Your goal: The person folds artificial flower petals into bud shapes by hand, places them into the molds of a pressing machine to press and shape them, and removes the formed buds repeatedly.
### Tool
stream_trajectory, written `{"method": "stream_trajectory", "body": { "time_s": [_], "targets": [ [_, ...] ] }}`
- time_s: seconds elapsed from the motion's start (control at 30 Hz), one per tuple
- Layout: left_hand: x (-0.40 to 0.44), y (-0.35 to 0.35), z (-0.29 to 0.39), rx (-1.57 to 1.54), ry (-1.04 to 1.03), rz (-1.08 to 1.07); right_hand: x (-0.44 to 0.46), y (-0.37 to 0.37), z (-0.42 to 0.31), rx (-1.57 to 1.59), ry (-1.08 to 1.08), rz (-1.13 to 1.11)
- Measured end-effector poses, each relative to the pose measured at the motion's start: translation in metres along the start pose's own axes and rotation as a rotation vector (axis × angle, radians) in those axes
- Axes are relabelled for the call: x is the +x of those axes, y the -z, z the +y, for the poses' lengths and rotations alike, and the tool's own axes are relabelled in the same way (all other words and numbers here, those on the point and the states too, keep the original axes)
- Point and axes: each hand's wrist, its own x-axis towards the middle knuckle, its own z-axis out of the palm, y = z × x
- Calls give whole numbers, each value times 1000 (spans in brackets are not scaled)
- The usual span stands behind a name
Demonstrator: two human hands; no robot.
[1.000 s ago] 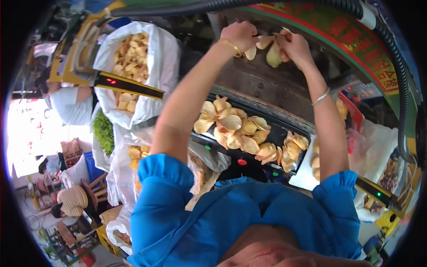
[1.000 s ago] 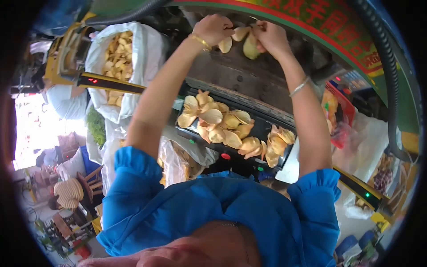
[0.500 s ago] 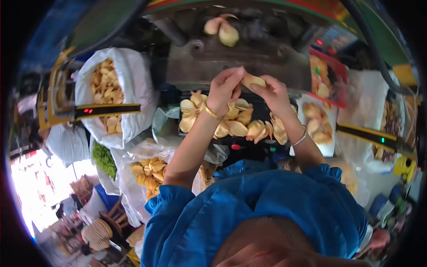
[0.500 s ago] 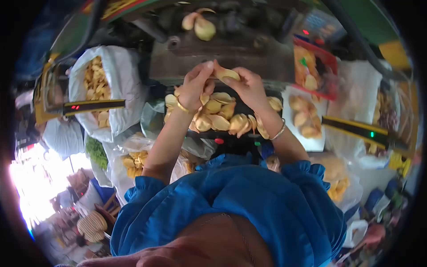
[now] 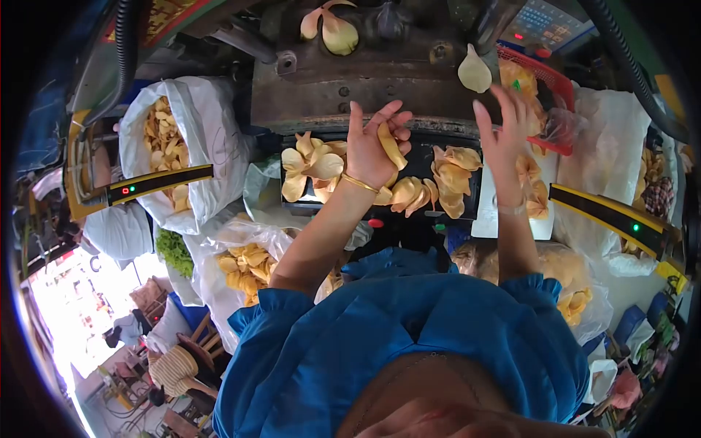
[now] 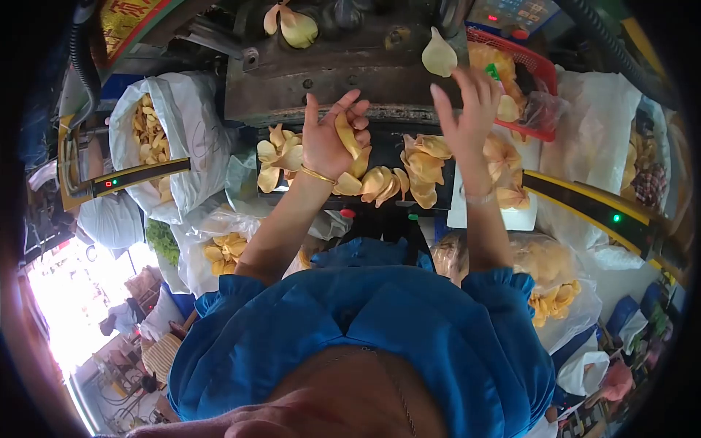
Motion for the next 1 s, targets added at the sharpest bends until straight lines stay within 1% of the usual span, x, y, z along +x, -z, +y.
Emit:
{"method": "stream_trajectory", "body": {
  "time_s": [0.03, 0.07, 0.1, 0.13, 0.2, 0.23, 0.3, 0.37, 0.4, 0.57, 0.7, 0.73, 0.87, 0.9, 1.0],
  "targets": [
    [-1, 0, -3, -12, -37, -18, -9, 10, -16, 52, -89, -40],
    [-4, -2, -8, -12, -30, -12, -24, 9, -40, 334, -415, -230],
    [-6, -7, -13, 47, -96, 30, -34, 3, -67, 613, -737, -407],
    [-7, -15, -19, 104, -163, 61, -30, 2, -87, 711, -668, -548],
    [0, -31, -24, 198, -333, 108, -60, -23, -73, 928, -878, -612],
    [2, -32, -24, 185, -355, 101, -52, -22, -69, 923, -857, -630],
    [-8, -20, -21, 320, -335, 52, -41, -15, -68, 889, -794, -532],
    [-15, -16, -11, 488, -283, -17, -33, -13, -71, 861, -739, -383],
    [-14, -20, -7, 495, -285, -29, -31, -14, -70, 862, -730, -372],
    [-18, -27, -4, 630, -328, 103, -36, -20, -65, 935, -714, -460],
    [-8, -19, -6, 655, -276, 121, -28, -14, -83, 753, -543, -348],
    [-6, -20, -8, 651, -283, 123, -22, -13, -80, 754, -538, -354],
    [-13, -27, -18, 1045, -493, 127, -9, -10, -60, 1011, -840, -495],
    [-13, -28, -19, 1049, -479, 117, -7, -9, -57, 1006, -849, -480],
    [-13, -33, -15, 1307, -405, 123, 5, -10, -45, 995, -765, -662]
  ]
}}
